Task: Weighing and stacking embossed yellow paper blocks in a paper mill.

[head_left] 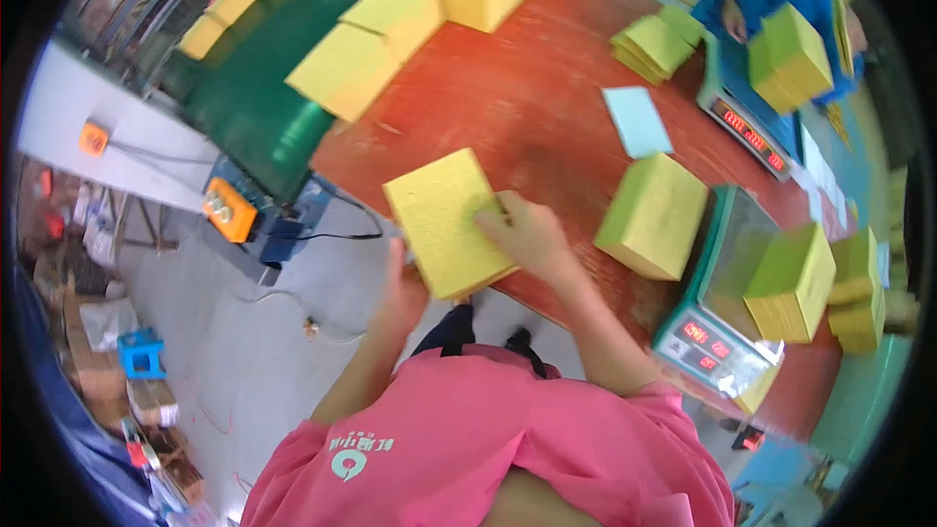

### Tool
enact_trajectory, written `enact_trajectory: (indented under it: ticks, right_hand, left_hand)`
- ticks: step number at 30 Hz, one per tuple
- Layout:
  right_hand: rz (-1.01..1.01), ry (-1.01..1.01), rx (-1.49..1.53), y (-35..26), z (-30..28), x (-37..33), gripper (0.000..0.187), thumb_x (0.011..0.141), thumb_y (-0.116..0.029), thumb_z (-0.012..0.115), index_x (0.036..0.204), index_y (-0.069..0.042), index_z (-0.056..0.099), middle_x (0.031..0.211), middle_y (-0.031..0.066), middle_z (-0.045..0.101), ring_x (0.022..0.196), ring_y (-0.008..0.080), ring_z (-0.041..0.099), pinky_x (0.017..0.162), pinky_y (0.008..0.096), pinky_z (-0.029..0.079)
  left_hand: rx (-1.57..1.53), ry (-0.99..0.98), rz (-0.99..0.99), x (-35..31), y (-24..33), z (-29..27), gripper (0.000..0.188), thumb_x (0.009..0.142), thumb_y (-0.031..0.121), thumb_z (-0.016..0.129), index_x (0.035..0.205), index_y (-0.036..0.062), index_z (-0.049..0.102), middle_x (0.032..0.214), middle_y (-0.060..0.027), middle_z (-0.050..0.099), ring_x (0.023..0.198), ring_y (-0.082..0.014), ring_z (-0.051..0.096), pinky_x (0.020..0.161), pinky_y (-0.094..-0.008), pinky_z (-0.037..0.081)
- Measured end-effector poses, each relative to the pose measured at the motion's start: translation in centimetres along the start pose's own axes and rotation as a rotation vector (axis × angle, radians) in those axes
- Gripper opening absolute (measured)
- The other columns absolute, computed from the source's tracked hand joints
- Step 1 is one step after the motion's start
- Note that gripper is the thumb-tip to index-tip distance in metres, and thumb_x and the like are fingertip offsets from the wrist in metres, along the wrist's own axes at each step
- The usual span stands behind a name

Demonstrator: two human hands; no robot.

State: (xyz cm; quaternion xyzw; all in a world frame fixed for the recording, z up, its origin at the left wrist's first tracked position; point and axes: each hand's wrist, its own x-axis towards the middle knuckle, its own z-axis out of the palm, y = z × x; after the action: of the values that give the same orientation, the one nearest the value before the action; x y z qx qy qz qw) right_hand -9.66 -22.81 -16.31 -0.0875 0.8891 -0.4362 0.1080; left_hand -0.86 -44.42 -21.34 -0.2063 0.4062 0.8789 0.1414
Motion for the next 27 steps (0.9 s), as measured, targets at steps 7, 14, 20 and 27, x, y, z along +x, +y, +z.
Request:
enact_trajectory:
  ticks: [7,14,20,27]
  right_hand:
    - [0.039,-0.021,0.023,-1.1,1.9,-6.1,0.051,0.092,-0.045,0.054,0.107,0.004,0.060,0.096,0.0264,0.068,0.089,0.0421,0.067,0.079,0.0511,0.052]
    - [0.064,0.103,0.124,0.5,1.9,-9.2,0.047,0.089,-0.039,0.061,0.105,0.005,0.059,0.096,0.0263,0.068,0.089,0.0412,0.067,0.079,0.0495,0.053]
    - [0.083,0.154,0.441,3.4,2.0,-11.4,0.063,0.088,-0.044,0.065,0.124,0.006,0.057,0.109,0.0299,0.066,0.104,0.0395,0.066,0.089,0.0456,0.052]
    - [0.284,0.181,0.842,4.5,-2.8,-18.8,0.067,0.092,-0.044,0.064,0.136,0.004,0.051,0.116,0.0226,0.067,0.102,0.0283,0.067,0.077,0.0373,0.057]
  left_hand:
    - [0.025,0.010,0.056,-6.1,0.0,-0.5,0.077,0.101,0.063,0.034,0.151,0.0045,0.033,0.153,-0.0115,0.040,0.138,-0.0271,0.043,0.115,-0.0456,0.032]
    - [0.264,-0.024,0.009,-5.9,-0.4,2.0,0.063,0.104,0.048,0.043,0.148,0.0033,0.037,0.148,-0.0126,0.046,0.135,-0.0253,0.046,0.112,-0.0433,0.037]
    - [0.400,-0.139,0.102,-4.5,-0.7,-1.6,0.056,0.103,0.039,0.044,0.146,0.0036,0.038,0.144,-0.0132,0.047,0.129,-0.0252,0.050,0.109,-0.0440,0.040]
    - [0.267,-0.203,0.062,-5.5,0.9,2.3,0.054,0.099,0.035,0.053,0.141,0.0022,0.044,0.140,-0.0178,0.053,0.126,-0.0276,0.054,0.107,-0.0418,0.043]
